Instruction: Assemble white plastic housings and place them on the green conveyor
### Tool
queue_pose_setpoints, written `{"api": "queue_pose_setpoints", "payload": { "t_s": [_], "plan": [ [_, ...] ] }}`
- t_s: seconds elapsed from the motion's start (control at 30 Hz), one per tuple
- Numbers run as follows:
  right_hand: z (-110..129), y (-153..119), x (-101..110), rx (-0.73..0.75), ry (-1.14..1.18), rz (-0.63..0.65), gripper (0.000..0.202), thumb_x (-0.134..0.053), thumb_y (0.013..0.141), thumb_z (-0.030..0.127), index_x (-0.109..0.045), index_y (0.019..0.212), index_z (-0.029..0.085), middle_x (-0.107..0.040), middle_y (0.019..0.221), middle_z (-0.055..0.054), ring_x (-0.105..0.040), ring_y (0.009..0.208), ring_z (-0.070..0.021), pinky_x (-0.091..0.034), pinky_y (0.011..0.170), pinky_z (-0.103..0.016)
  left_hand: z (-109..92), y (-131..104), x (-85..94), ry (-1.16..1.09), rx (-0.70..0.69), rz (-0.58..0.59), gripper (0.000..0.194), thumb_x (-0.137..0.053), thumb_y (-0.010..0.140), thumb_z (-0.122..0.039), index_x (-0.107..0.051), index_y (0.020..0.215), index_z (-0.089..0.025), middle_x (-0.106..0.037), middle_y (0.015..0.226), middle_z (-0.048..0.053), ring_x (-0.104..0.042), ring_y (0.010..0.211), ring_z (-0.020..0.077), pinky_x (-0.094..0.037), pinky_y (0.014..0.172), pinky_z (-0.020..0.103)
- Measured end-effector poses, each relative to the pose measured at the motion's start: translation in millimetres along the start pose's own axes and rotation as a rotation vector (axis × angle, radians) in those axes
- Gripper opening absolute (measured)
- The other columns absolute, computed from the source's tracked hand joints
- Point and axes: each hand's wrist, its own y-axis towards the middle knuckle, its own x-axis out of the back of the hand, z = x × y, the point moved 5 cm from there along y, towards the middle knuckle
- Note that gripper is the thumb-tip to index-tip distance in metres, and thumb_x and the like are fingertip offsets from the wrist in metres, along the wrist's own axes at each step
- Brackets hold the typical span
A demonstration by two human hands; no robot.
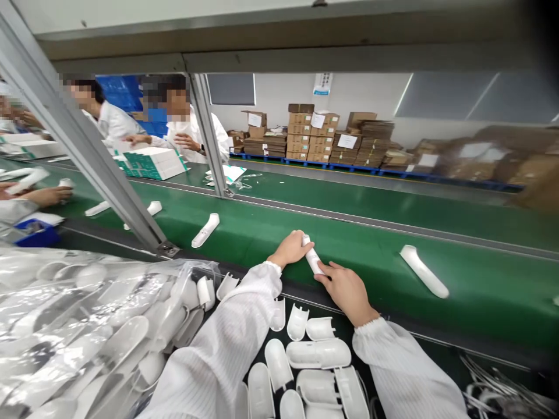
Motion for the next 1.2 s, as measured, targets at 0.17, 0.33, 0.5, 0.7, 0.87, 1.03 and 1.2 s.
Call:
{"api": "queue_pose_setpoints", "payload": {
  "t_s": [0.17, 0.33, 0.5, 0.7, 0.87, 1.03, 1.2],
  "plan": [
    [-12, 2, 3, -0.057, -0.025, -0.025, 0.031, -0.056, 0.096, 0.035, -0.064, 0.125, 0.028, -0.071, 0.113, -0.009, -0.065, 0.109, -0.0248, -0.052, 0.088, -0.034, -12, -4, -7.1, -0.102, -0.033, 0.052, 0.055, -0.050, 0.089, -0.048, -0.049, 0.132, -0.016, -0.059, 0.129, 0.013, -0.055, 0.120, 0.0265, -0.042, 0.103, 0.039],
    [-38, 6, 13, -0.196, -0.079, -0.009, 0.034, -0.050, 0.099, 0.034, -0.059, 0.131, 0.029, -0.072, 0.109, -0.006, -0.070, 0.090, -0.0244, -0.052, 0.074, -0.032, -1, -8, 13.9, -0.109, -0.004, -0.024, 0.069, -0.048, 0.091, -0.051, -0.032, 0.149, -0.017, -0.052, 0.141, 0.011, -0.049, 0.129, 0.0260, -0.039, 0.107, 0.037],
    [-27, -1, 55, -0.137, 0.021, 0.022, 0.029, -0.057, 0.093, 0.031, -0.065, 0.119, 0.023, -0.069, 0.110, -0.009, -0.063, 0.099, -0.0264, -0.049, 0.076, -0.033, 37, -8, 64.9, 0.017, 0.215, -0.248, 0.041, -0.043, 0.094, -0.039, -0.058, 0.127, -0.021, -0.056, 0.136, 0.006, -0.056, 0.118, 0.0231, -0.043, 0.104, 0.034],
    [53, -32, 51, 0.388, 0.474, 0.562, 0.024, -0.071, 0.072, 0.022, -0.073, 0.095, 0.028, -0.069, 0.088, 0.002, -0.062, 0.073, -0.0159, -0.043, 0.060, -0.023, 70, -29, 105.7, 0.158, 0.484, -0.448, 0.036, -0.043, 0.093, -0.032, -0.056, 0.125, -0.024, -0.053, 0.134, 0.006, -0.047, 0.124, 0.0255, -0.042, 0.102, 0.037],
    [54, -35, 33, 0.360, 0.457, 0.550, 0.025, -0.058, 0.072, 0.010, -0.071, 0.086, 0.026, -0.066, 0.075, 0.003, -0.055, 0.060, -0.0126, -0.035, 0.052, -0.022, 87, -44, 111.5, 0.287, 0.648, -0.571, 0.047, -0.048, 0.089, -0.034, -0.046, 0.133, -0.018, -0.040, 0.145, 0.014, -0.028, 0.137, 0.0320, -0.026, 0.113, 0.053],
    [43, -26, 43, 0.340, 0.600, 0.576, 0.035, -0.051, 0.080, 0.013, -0.070, 0.106, 0.026, -0.065, 0.079, 0.002, -0.053, 0.058, -0.0120, -0.035, 0.052, -0.022, 100, -46, 104.6, 0.351, 0.778, -0.535, 0.061, -0.051, 0.085, -0.034, -0.036, 0.141, -0.015, -0.028, 0.152, 0.019, -0.014, 0.143, 0.0383, -0.020, 0.109, 0.066],
    [23, -10, 33, 0.152, 0.801, 0.411, 0.021, -0.049, 0.082, 0.017, -0.067, 0.091, 0.021, -0.061, 0.070, 0.003, -0.052, 0.057, -0.0118, -0.036, 0.051, -0.022, 109, -48, 98.5, 0.320, 0.860, -0.402, 0.063, -0.049, 0.086, -0.028, -0.028, 0.145, -0.017, -0.039, 0.144, 0.021, -0.034, 0.135, 0.0356, -0.027, 0.106, 0.064]
  ]
}}
